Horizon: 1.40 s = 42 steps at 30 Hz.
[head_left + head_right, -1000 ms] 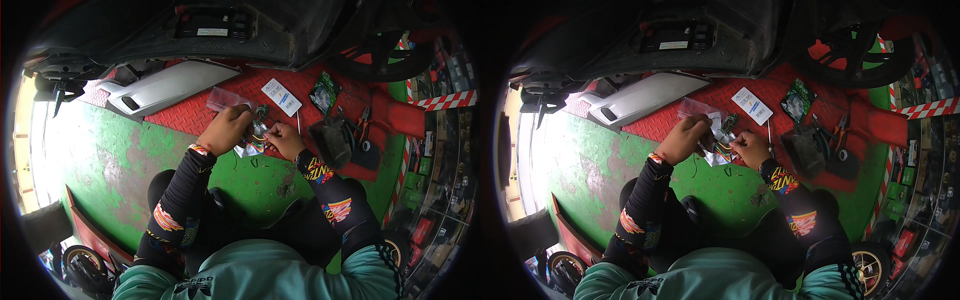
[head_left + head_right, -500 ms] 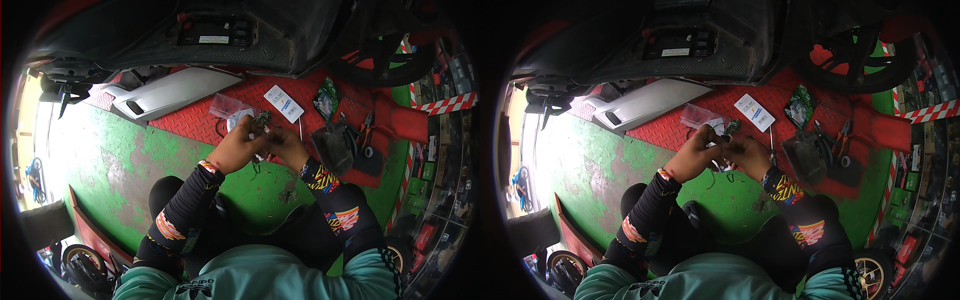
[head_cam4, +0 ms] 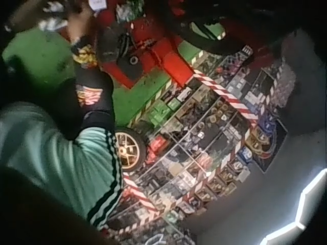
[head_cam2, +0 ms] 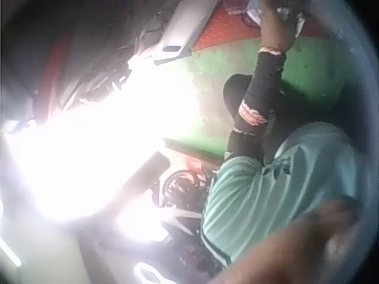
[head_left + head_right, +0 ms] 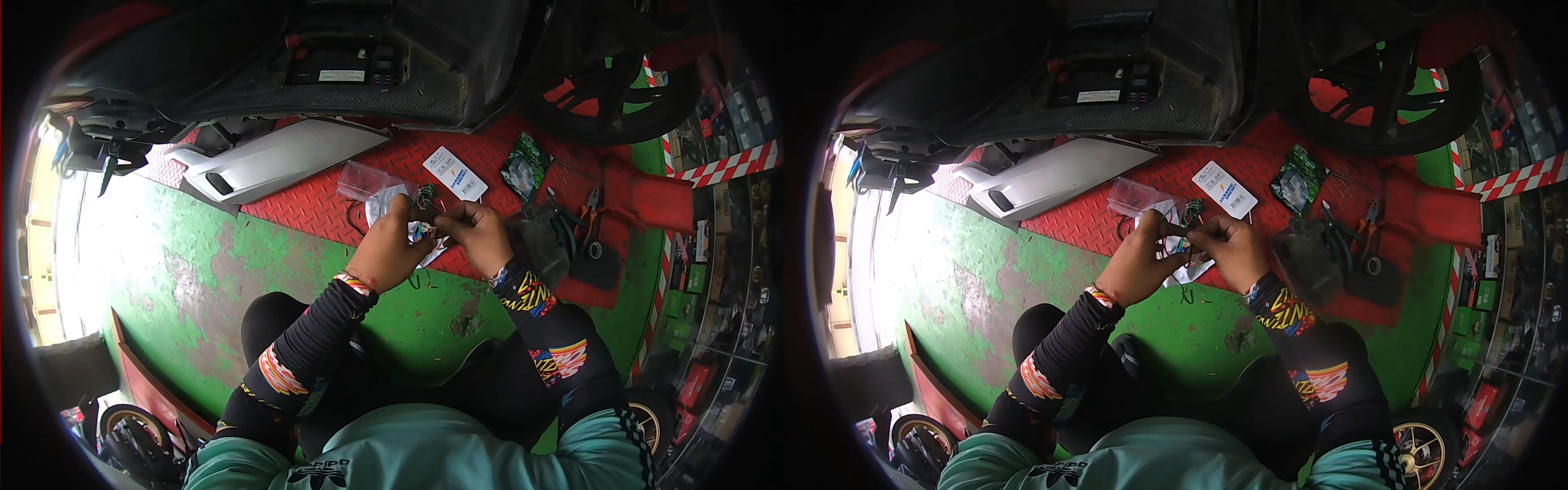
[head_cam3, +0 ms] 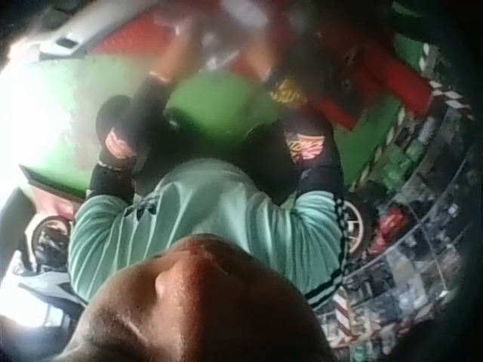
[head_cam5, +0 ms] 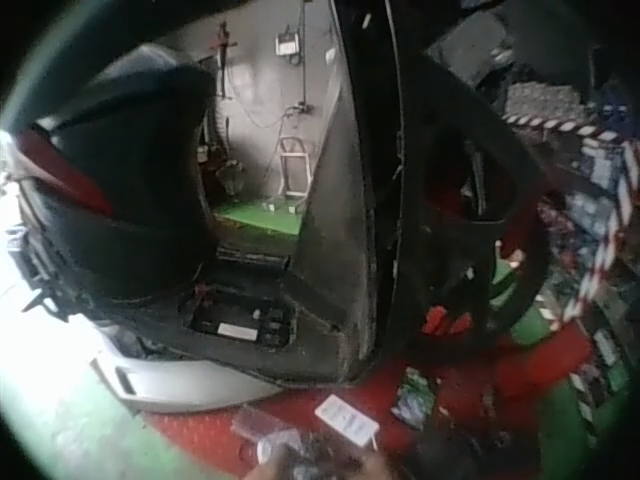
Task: The recorder is shown stripping wires and applying electrical tape to a wiring harness on a motorcycle.
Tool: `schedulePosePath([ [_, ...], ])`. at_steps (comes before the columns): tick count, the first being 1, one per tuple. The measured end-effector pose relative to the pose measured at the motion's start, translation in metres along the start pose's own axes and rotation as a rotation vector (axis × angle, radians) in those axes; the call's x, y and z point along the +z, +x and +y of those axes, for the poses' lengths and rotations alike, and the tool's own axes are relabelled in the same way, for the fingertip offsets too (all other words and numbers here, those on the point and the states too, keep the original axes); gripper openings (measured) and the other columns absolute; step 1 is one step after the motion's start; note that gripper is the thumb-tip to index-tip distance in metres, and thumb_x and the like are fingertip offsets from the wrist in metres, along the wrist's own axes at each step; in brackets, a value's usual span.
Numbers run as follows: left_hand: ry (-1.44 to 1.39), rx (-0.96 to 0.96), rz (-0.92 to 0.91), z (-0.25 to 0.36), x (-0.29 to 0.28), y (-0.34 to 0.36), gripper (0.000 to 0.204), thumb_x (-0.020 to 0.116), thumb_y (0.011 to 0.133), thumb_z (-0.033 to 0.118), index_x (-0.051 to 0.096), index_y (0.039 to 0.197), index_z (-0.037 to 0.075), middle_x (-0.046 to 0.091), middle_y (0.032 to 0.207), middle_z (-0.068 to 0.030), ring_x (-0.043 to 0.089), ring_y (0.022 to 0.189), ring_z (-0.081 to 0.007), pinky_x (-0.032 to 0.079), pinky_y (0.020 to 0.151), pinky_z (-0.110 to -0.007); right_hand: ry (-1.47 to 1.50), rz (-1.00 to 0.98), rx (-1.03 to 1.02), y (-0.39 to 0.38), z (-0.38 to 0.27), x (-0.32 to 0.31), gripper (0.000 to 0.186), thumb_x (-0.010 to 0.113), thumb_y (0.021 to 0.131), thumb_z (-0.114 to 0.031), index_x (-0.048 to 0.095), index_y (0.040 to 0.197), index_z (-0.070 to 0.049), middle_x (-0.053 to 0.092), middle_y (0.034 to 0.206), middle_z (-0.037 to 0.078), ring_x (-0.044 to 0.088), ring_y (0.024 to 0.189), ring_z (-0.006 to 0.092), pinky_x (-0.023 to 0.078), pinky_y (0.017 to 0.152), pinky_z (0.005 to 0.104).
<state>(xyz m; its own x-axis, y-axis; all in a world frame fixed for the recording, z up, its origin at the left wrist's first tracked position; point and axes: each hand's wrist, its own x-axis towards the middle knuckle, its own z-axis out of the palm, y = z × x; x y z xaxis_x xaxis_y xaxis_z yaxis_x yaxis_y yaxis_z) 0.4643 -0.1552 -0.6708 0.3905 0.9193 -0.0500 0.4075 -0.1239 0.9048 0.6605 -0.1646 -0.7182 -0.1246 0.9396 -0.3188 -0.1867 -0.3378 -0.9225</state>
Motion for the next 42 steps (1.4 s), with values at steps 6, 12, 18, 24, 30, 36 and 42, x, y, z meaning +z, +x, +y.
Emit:
schedulePosePath([
  [6,0.042,0.067,0.05,0.001,0.009,-0.002,0.042,0.076,0.086,0.011,0.044,0.11,-0.002,0.071,0.104,-0.0232,0.069,0.101,-0.0426,0.056,0.081,-0.044,-0.078,0.011,-0.025,-0.008,-0.021,0.006,0.011,0.074,0.093,-0.009,0.069,0.092,0.0,0.071,0.081,0.004,0.067,0.075,0.0086,0.054,0.068,0.0246],
  [12,-0.015,0.093,-0.053,0.025,-0.003,0.002,0.036,0.068,0.094,0.02,0.045,0.111,-0.002,0.067,0.099,-0.0215,0.068,0.093,-0.0415,0.053,0.077,-0.044,-0.208,-0.03,-0.257,-0.017,-0.034,-0.001,0.01,0.076,0.092,-0.008,0.069,0.089,-0.001,0.071,0.083,0.003,0.064,0.074,0.0071,0.052,0.066,0.0257],
  [18,-0.144,-0.002,-0.175,0.021,-0.009,0.003,0.028,0.049,0.103,0.017,0.062,0.11,-0.007,0.065,0.101,-0.0218,0.064,0.098,-0.0381,0.049,0.087,-0.042,-0.601,-0.041,-0.672,-0.023,-0.048,-0.003,0.017,0.082,0.079,0.001,0.07,0.09,-0.002,0.066,0.089,0.006,0.064,0.076,0.0145,0.052,0.065,0.0283],
  [24,-0.219,0.048,-0.258,0.022,-0.022,0.004,0.028,0.05,0.101,0.015,0.065,0.108,-0.008,0.065,0.11,-0.0237,0.062,0.106,-0.0378,0.049,0.091,-0.042,-0.746,0.018,-0.927,-0.025,-0.062,-0.002,0.024,0.085,0.071,0.003,0.071,0.088,-0.006,0.065,0.112,0.008,0.064,0.099,0.0215,0.053,0.07,0.0312],
  [30,-0.034,0.274,-0.364,0.019,-0.034,0.007,0.025,0.054,0.092,0.012,0.069,0.097,-0.008,0.064,0.102,-0.0225,0.062,0.099,-0.0377,0.05,0.088,-0.044,-0.89,-0.21,-1.108,-0.025,-0.07,0.001,0.03,0.085,0.066,0.0,0.07,0.091,-0.005,0.067,0.121,0.008,0.064,0.102,0.0297,0.054,0.083,0.0388],
  [36,-0.081,0.276,-0.38,0.017,-0.034,0.007,0.025,0.055,0.09,0.014,0.07,0.095,-0.006,0.062,0.093,-0.0217,0.061,0.091,-0.0379,0.05,0.083,-0.045,-0.852,-0.303,-1.029,-0.027,-0.068,-0.001,0.031,0.082,0.067,0.001,0.069,0.095,-0.003,0.069,0.106,0.008,0.066,0.095,0.0293,0.055,0.082,0.0402],
  [42,-0.085,0.285,-0.343,0.028,-0.036,0.006,0.021,0.056,0.093,0.012,0.064,0.1,-0.006,0.064,0.094,-0.0211,0.063,0.089,-0.038,0.05,0.08,-0.045,-0.841,-0.251,-1.029,-0.025,-0.064,-0.006,0.03,0.081,0.068,0.004,0.068,0.095,-0.002,0.067,0.098,0.009,0.066,0.087,0.0278,0.055,0.075,0.0385],
])
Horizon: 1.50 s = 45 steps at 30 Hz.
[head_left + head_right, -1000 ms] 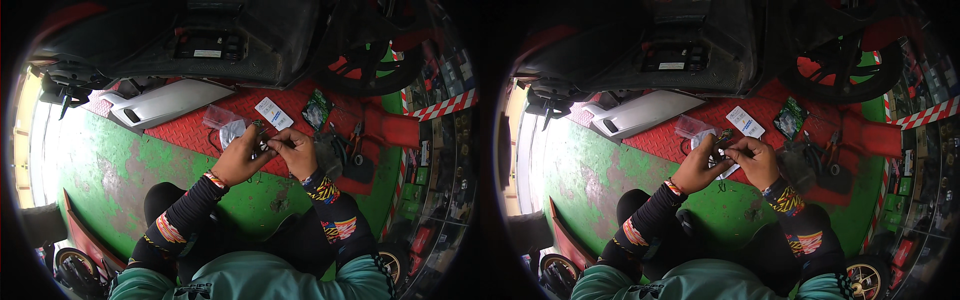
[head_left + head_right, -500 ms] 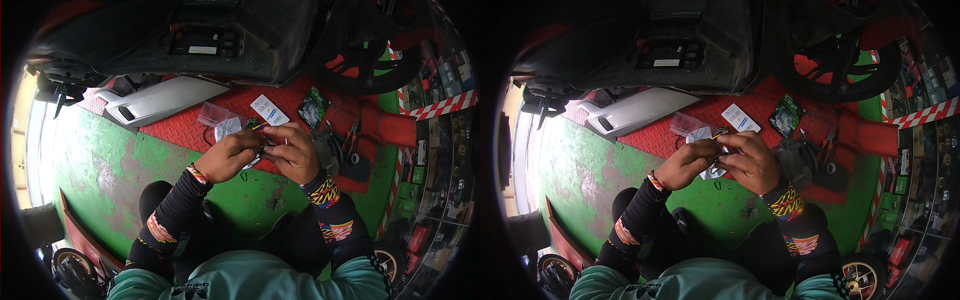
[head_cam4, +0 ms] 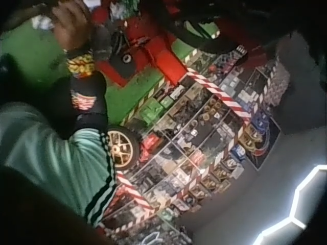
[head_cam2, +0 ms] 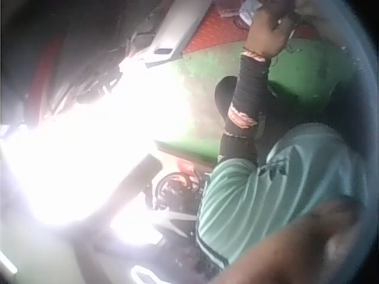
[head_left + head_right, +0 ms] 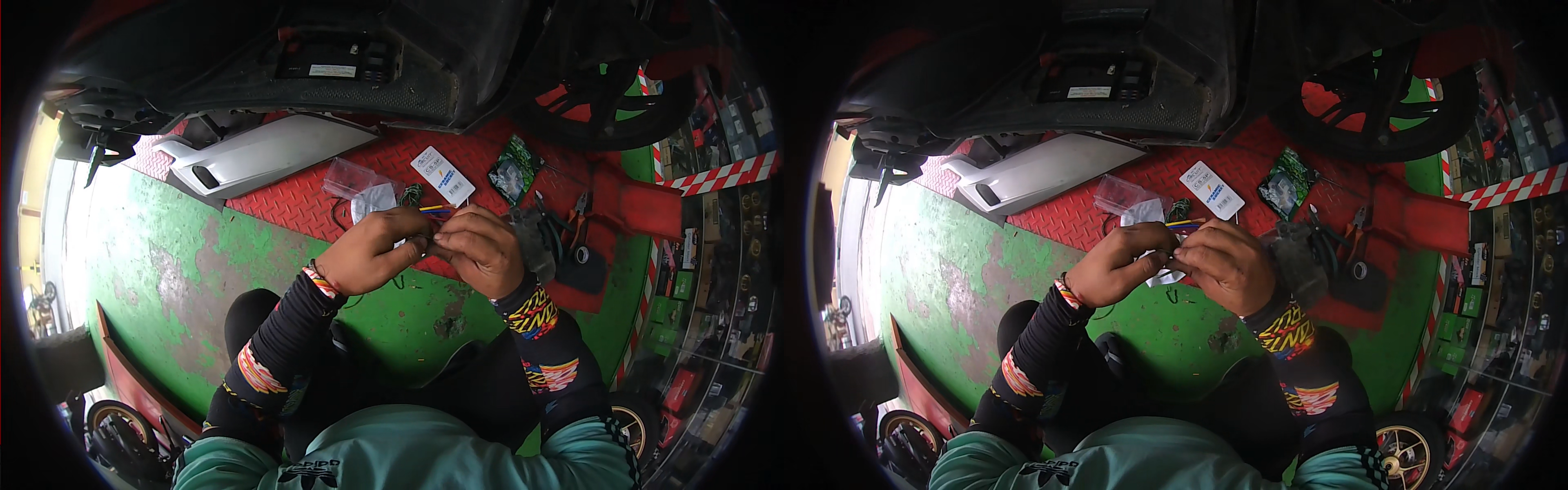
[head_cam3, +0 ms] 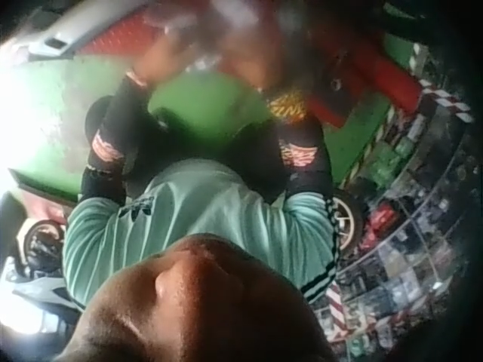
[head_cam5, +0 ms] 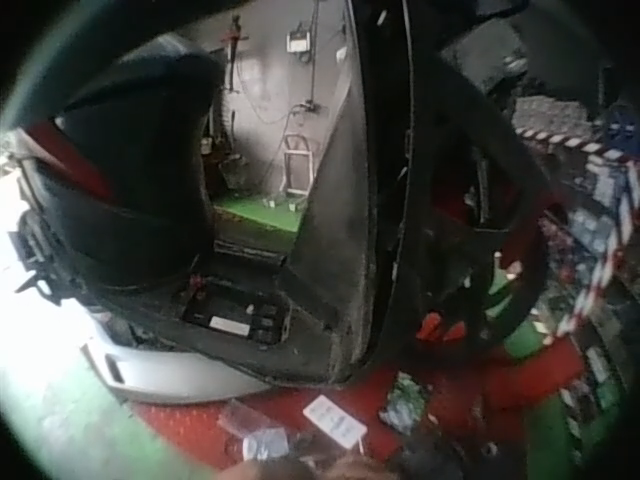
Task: The recorder is shown stripping wires and applying electrical tape to a wiring harness on a motorcycle.
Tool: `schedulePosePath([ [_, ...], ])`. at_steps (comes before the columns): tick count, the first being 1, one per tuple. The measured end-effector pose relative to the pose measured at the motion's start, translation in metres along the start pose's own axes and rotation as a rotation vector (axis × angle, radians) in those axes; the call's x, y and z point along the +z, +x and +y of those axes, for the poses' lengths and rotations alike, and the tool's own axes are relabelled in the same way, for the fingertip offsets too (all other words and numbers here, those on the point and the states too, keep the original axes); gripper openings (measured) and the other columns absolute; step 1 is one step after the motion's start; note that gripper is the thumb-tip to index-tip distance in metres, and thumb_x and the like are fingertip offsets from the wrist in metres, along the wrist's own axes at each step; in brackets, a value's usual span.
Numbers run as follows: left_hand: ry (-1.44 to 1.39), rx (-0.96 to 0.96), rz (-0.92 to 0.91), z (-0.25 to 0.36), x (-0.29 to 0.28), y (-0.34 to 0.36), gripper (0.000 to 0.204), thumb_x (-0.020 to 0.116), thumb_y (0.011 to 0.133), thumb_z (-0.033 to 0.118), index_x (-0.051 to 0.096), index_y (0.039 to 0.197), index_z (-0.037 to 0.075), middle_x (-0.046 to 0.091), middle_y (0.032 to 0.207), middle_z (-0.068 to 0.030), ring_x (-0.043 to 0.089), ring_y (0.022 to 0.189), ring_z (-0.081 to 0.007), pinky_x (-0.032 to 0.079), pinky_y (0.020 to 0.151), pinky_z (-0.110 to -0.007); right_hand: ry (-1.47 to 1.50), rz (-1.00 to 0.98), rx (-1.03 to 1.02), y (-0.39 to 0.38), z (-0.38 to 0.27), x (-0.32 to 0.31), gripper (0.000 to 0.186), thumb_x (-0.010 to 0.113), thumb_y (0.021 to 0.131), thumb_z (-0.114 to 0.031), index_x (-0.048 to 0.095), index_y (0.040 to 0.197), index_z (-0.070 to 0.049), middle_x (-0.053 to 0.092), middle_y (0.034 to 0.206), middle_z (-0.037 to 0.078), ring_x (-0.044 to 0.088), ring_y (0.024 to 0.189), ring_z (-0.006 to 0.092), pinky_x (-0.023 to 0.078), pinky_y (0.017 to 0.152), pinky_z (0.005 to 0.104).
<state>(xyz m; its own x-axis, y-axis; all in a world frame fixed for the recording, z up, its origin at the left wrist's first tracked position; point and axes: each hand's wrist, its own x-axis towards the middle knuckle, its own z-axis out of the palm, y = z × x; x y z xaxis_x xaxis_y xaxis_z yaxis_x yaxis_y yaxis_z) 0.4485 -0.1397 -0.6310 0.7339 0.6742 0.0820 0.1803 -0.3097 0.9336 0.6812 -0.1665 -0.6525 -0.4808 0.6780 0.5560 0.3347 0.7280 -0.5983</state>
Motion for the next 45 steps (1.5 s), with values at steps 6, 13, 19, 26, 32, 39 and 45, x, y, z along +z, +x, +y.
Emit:
schedulePosePath([
  [6,-0.081,-0.154,0.122,0.011,0.009,0.002,0.024,0.055,0.101,0.012,0.057,0.12,-0.002,0.068,0.099,-0.019,0.068,0.095,-0.0361,0.053,0.083,-0.042,0.016,0.137,0.085,0.007,-0.003,0.002,0.024,0.082,0.074,0.004,0.065,0.09,-0.003,0.066,0.086,0.007,0.065,0.08,0.0252,0.054,0.069,0.0367],
  [13,0.171,0.089,0.219,-0.007,0.01,0.005,0.019,0.076,0.086,0.006,0.071,0.104,0.0,0.073,0.1,-0.0154,0.072,0.09,-0.0275,0.057,0.082,-0.035,0.173,0.097,0.241,0.004,-0.004,0.002,0.019,0.083,0.077,-0.001,0.067,0.087,-0.002,0.067,0.084,0.007,0.066,0.079,0.0234,0.054,0.07,0.0354],
  [19,-0.07,-0.215,0.238,0.005,0.016,0.007,0.012,0.077,0.086,0.004,0.073,0.095,-0.003,0.075,0.091,-0.0101,0.072,0.086,-0.0182,0.057,0.08,-0.032,0.341,0.101,0.453,0.004,-0.006,-0.001,0.014,0.082,0.083,-0.004,0.069,0.09,-0.002,0.071,0.088,0.006,0.068,0.081,0.0156,0.055,0.076,0.0311],
  [26,-0.342,-0.341,0.383,-0.003,0.024,0.008,0.011,0.074,0.093,0.007,0.071,0.096,-0.003,0.075,0.09,-0.0057,0.069,0.086,-0.0106,0.056,0.078,-0.028,0.813,0.167,0.69,0.003,-0.008,-0.001,0.034,0.075,0.09,-0.002,0.062,0.122,0.0,0.071,0.101,0.005,0.068,0.095,0.0109,0.055,0.086,0.0263],
  [32,-0.445,-0.265,0.443,-0.013,0.031,0.007,0.011,0.074,0.094,0.007,0.069,0.094,-0.003,0.075,0.09,-0.0075,0.068,0.083,-0.0102,0.055,0.075,-0.026,0.844,0.12,0.733,-0.005,0.003,0.012,0.056,0.077,0.089,-0.002,0.044,0.134,-0.001,0.067,0.114,0.009,0.066,0.108,0.0151,0.055,0.091,0.029],
  [39,-0.629,-0.258,0.589,-0.003,0.045,0.013,0.009,0.071,0.095,0.004,0.068,0.094,-0.004,0.074,0.088,-0.0066,0.068,0.079,-0.0087,0.054,0.07,-0.024,0.723,0.337,0.7,-0.005,-0.01,0.036,0.064,0.077,0.089,-0.002,0.031,0.133,-0.004,0.068,0.116,0.014,0.066,0.113,0.0193,0.055,0.091,0.0319],
  [45,-0.56,-0.227,0.726,-0.003,0.06,0.014,0.009,0.072,0.095,0.003,0.066,0.093,-0.005,0.074,0.089,-0.007,0.069,0.08,-0.011,0.056,0.072,-0.025,0.628,0.526,0.717,-0.005,-0.018,0.048,0.055,0.076,0.086,-0.001,0.039,0.127,-0.003,0.071,0.108,0.014,0.072,0.098,0.021,0.057,0.083,0.0331],
])
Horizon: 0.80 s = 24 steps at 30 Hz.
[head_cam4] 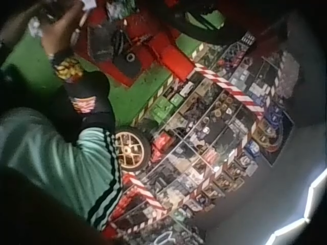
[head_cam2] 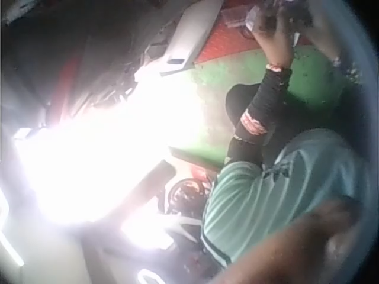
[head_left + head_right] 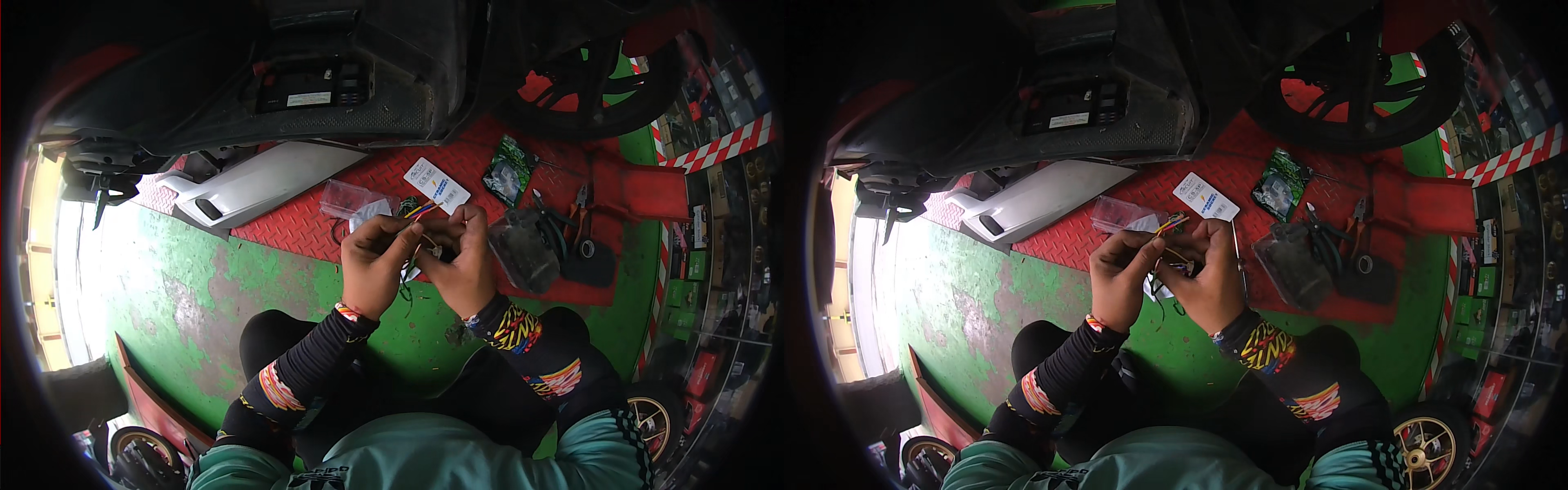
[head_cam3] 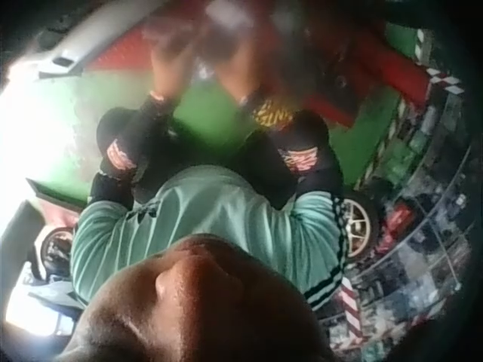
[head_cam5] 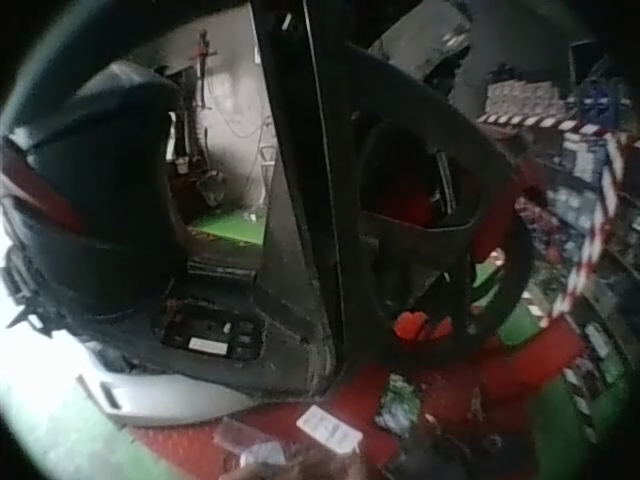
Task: The recorder is shown stripping wires and applying electrical tape to a wiring harness on a motorcycle.
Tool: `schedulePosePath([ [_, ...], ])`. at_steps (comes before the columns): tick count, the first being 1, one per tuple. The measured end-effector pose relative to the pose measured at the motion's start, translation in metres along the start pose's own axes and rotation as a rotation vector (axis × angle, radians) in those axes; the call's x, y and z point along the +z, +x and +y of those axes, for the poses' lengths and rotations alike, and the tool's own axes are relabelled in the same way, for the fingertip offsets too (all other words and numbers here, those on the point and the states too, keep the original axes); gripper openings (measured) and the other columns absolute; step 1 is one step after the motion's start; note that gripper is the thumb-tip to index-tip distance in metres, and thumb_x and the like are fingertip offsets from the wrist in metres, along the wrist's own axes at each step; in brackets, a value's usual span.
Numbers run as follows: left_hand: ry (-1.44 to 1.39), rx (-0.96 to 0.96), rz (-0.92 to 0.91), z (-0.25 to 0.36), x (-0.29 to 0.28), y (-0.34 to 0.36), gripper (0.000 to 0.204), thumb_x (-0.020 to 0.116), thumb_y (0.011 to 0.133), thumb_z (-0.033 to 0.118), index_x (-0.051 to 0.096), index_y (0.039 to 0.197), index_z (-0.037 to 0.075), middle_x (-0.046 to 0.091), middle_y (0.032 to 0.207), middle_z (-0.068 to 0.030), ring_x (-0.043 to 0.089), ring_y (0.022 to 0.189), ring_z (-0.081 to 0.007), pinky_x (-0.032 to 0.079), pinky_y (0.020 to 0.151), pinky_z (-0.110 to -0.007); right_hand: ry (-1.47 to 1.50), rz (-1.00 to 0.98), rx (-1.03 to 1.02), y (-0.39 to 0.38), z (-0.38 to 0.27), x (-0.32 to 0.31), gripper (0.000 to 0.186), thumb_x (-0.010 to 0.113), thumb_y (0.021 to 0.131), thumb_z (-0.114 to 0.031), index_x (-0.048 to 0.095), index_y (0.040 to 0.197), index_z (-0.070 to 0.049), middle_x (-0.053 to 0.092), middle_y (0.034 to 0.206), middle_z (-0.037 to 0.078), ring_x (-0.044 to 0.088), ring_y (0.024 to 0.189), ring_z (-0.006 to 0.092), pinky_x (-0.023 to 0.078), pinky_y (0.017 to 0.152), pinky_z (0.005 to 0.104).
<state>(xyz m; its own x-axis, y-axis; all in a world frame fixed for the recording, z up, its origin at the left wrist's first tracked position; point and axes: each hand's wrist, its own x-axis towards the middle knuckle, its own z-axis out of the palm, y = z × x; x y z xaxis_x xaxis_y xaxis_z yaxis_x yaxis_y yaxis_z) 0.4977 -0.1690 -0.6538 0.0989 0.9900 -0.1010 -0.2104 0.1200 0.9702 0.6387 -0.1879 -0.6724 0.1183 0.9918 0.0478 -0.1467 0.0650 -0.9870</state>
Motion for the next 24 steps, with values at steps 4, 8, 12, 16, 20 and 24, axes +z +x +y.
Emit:
schedulePosePath([
  [4,-0.045,0.057,0.066,-0.006,0.013,-0.004,0.008,0.072,0.094,0.002,0.066,0.093,-0.004,0.071,0.088,-0.0045,0.068,0.079,-0.0108,0.055,0.072,-0.024,-0.442,-0.107,-0.155,-0.003,-0.003,0.002,0.04,0.076,0.083,-0.003,0.051,0.115,-0.002,0.071,0.104,0.016,0.074,0.092,0.0257,0.057,0.078,0.0349],
  [8,-0.029,0.075,0.092,-0.016,0.009,-0.004,0.006,0.07,0.095,0.001,0.066,0.094,-0.003,0.069,0.088,-0.0034,0.069,0.079,-0.012,0.055,0.072,-0.025,-0.417,-0.061,-0.133,0.001,0.0,0.002,0.031,0.075,0.085,-0.005,0.059,0.111,0.0,0.072,0.098,0.016,0.074,0.09,0.0275,0.057,0.075,0.0364],
  [12,-0.163,-0.014,0.074,-0.005,0.005,-0.001,0.008,0.068,0.097,0.004,0.065,0.095,-0.003,0.071,0.09,-0.0077,0.071,0.078,-0.0134,0.056,0.073,-0.025,-0.391,-0.068,-0.22,0.002,0.004,-0.004,0.025,0.073,0.087,-0.004,0.064,0.11,0.0,0.072,0.096,0.015,0.074,0.089,0.0283,0.057,0.075,0.0363],
  [16,-0.164,-0.045,0.008,0.0,-0.004,0.005,0.01,0.068,0.098,0.006,0.065,0.097,-0.004,0.073,0.092,-0.0096,0.072,0.079,-0.0139,0.056,0.074,-0.026,-0.26,-0.118,-0.138,0.005,-0.004,-0.008,0.017,0.069,0.092,-0.002,0.066,0.109,-0.001,0.072,0.096,0.01,0.072,0.086,0.0182,0.056,0.075,0.031],
  [20,-0.137,-0.092,-0.088,0.009,-0.013,0.014,0.014,0.069,0.098,0.01,0.067,0.101,-0.004,0.073,0.093,-0.0079,0.072,0.082,-0.0143,0.057,0.075,-0.027,-0.065,-0.092,-0.031,0.008,-0.001,-0.014,0.013,0.068,0.096,-0.003,0.067,0.108,-0.001,0.072,0.093,0.005,0.067,0.085,0.0085,0.054,0.074,0.0269],
  [24,-0.07,-0.15,-0.083,0.013,-0.022,0.017,0.026,0.061,0.104,0.019,0.066,0.112,-0.005,0.067,0.086,-0.0048,0.066,0.08,-0.0137,0.054,0.076,-0.029,-0.109,-0.089,-0.055,0.01,-0.004,-0.015,0.012,0.068,0.097,-0.005,0.068,0.108,-0.001,0.072,0.092,0.005,0.068,0.084,0.0096,0.054,0.073,0.0274],
])
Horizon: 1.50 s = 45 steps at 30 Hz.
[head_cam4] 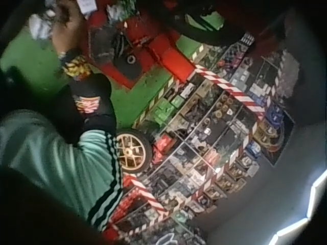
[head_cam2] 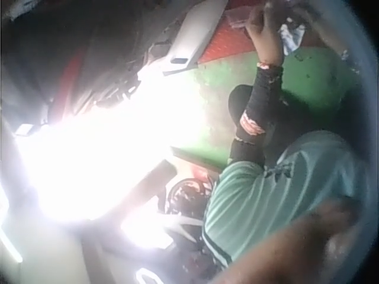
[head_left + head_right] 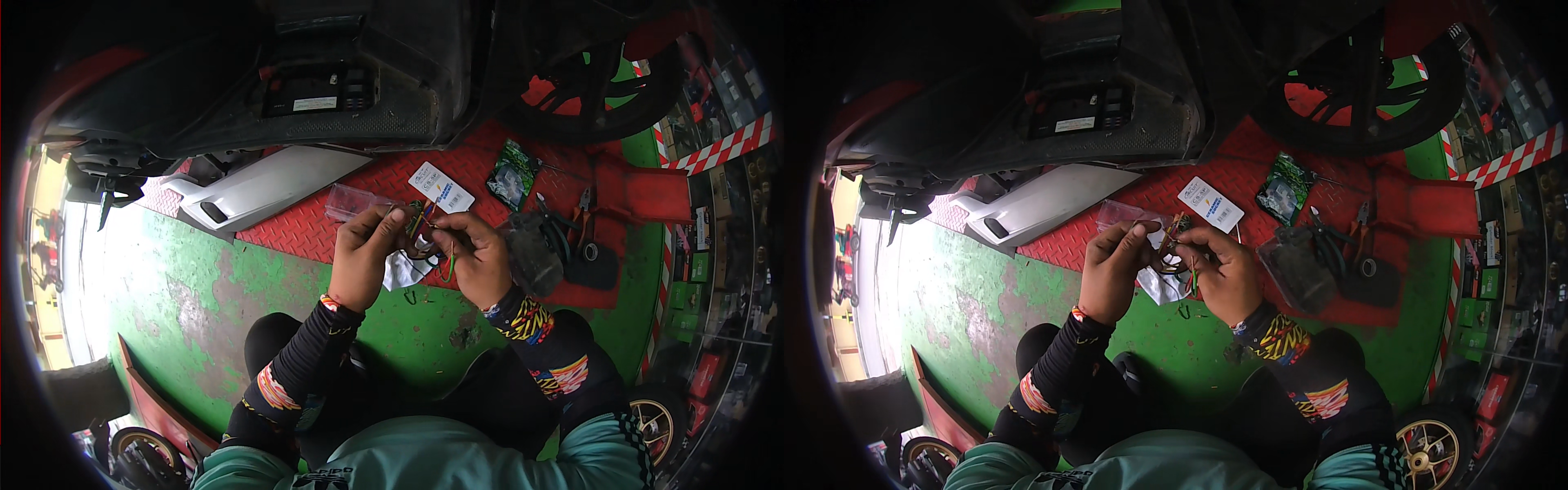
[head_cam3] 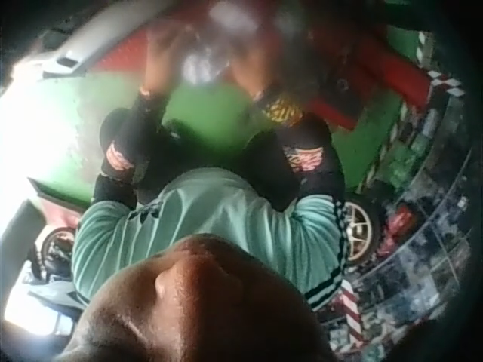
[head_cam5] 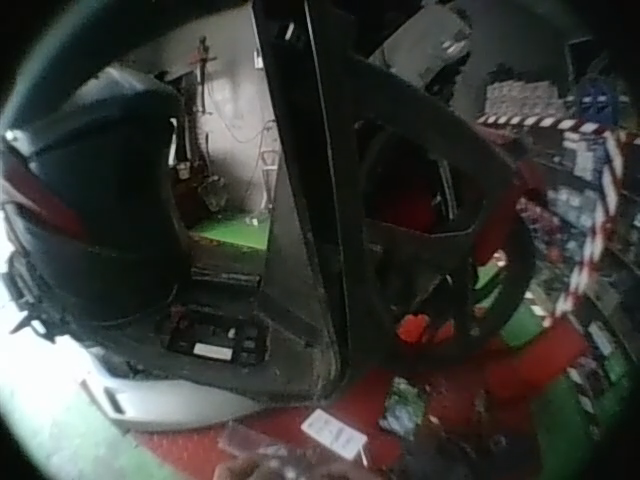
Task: The recorder is shown stripping wires and applying electrical tape to a wiring harness on a motorcycle.
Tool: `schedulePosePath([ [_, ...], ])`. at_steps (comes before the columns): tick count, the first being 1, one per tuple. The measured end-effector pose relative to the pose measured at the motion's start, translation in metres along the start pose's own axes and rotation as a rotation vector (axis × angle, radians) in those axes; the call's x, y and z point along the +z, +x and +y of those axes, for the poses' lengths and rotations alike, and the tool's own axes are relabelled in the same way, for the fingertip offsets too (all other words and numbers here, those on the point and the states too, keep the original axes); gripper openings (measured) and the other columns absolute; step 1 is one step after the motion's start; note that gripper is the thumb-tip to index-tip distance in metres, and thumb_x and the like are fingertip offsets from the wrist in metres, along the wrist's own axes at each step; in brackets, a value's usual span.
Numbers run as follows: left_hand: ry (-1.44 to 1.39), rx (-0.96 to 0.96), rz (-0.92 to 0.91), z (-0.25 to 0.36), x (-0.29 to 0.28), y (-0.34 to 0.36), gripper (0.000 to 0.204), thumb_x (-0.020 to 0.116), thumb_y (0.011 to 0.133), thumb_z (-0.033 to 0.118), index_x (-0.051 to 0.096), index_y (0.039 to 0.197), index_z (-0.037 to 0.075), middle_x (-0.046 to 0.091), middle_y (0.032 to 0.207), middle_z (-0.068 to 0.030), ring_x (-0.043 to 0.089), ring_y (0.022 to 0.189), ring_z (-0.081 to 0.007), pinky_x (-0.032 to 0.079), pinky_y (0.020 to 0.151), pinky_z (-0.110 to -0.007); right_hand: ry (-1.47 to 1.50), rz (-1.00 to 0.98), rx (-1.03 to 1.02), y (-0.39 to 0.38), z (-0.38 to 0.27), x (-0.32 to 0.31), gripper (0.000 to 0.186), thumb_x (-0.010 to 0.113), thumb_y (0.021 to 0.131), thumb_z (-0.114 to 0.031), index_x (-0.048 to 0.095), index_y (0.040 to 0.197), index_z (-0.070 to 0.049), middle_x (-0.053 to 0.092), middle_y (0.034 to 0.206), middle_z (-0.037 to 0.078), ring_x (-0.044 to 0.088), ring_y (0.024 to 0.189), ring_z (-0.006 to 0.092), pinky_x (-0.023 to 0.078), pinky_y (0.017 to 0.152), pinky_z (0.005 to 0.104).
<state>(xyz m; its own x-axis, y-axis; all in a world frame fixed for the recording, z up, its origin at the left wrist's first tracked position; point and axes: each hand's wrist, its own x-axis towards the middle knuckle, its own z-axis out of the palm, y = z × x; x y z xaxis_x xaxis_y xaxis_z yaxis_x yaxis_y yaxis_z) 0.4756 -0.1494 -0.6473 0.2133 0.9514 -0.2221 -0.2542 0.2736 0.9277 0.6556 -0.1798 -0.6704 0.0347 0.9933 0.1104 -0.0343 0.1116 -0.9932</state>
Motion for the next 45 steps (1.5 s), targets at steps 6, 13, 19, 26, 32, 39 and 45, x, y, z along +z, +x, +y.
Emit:
schedulePosePath([
  [6,0.157,0.05,-0.041,0.008,0.005,0.001,0.037,0.052,0.108,0.027,0.064,0.12,-0.006,0.059,0.082,-0.001,0.059,0.078,-0.0114,0.049,0.078,-0.027,-0.155,-0.016,-0.051,0.002,-0.004,-0.005,0.013,0.071,0.094,-0.006,0.07,0.106,-0.001,0.073,0.092,0.007,0.068,0.083,0.0115,0.053,0.072,0.0269],
  [13,0.529,0.381,-0.039,0.016,-0.007,0.002,0.023,0.056,0.105,0.015,0.068,0.113,-0.002,0.067,0.093,-0.0104,0.062,0.086,-0.0227,0.047,0.078,-0.033,-0.213,-0.146,-0.095,0.005,-0.018,-0.007,0.013,0.07,0.095,-0.004,0.068,0.107,0.0,0.071,0.097,0.006,0.067,0.087,0.0115,0.052,0.075,0.0262],
  [19,0.692,0.461,-0.545,0.037,0.0,-0.008,0.021,0.058,0.1,0.002,0.068,0.118,-0.004,0.064,0.097,-0.0097,0.064,0.094,-0.0191,0.053,0.081,-0.035,-0.058,-0.096,0.086,0.008,0.002,-0.011,0.016,0.067,0.097,-0.008,0.064,0.111,0.0,0.071,0.094,0.005,0.068,0.083,0.0088,0.053,0.069,0.025],
  [26,0.384,0.133,-0.336,0.02,0.001,-0.007,0.022,0.053,0.105,0.008,0.063,0.118,-0.006,0.062,0.112,-0.0112,0.065,0.098,-0.0185,0.056,0.081,-0.032,0.202,-0.058,0.033,0.005,0.009,-0.009,0.014,0.061,0.101,-0.009,0.058,0.112,-0.001,0.065,0.099,0.004,0.063,0.088,0.0092,0.051,0.079,0.0255],
  [32,0.511,0.223,-0.26,0.013,-0.003,0.0,0.019,0.058,0.103,0.006,0.068,0.115,-0.005,0.065,0.105,-0.0087,0.066,0.096,-0.0156,0.058,0.079,-0.028,-0.126,-0.129,-0.303,0.008,-0.001,-0.013,0.01,0.063,0.1,-0.009,0.061,0.107,-0.002,0.064,0.099,0.003,0.061,0.089,0.0094,0.05,0.08,0.0265],
  [39,0.207,0.047,-0.123,0.015,0.005,-0.006,0.017,0.067,0.098,0.005,0.072,0.11,-0.005,0.073,0.102,-0.0098,0.071,0.094,-0.0158,0.059,0.083,-0.028,-0.055,-0.158,-0.023,0.0,-0.004,-0.014,0.013,0.07,0.096,-0.006,0.066,0.106,0.001,0.07,0.095,0.006,0.067,0.083,0.0119,0.053,0.072,0.0262],
  [45,0.108,0.103,-0.082,-0.001,0.001,-0.008,0.023,0.068,0.096,0.004,0.069,0.117,-0.006,0.075,0.111,-0.0148,0.071,0.101,-0.0178,0.056,0.092,-0.031,-0.134,-0.128,-0.22,0.003,-0.019,-0.011,0.013,0.07,0.091,0.004,0.072,0.104,0.001,0.072,0.1,0.009,0.072,0.091,0.0149,0.059,0.076,0.0276],
])
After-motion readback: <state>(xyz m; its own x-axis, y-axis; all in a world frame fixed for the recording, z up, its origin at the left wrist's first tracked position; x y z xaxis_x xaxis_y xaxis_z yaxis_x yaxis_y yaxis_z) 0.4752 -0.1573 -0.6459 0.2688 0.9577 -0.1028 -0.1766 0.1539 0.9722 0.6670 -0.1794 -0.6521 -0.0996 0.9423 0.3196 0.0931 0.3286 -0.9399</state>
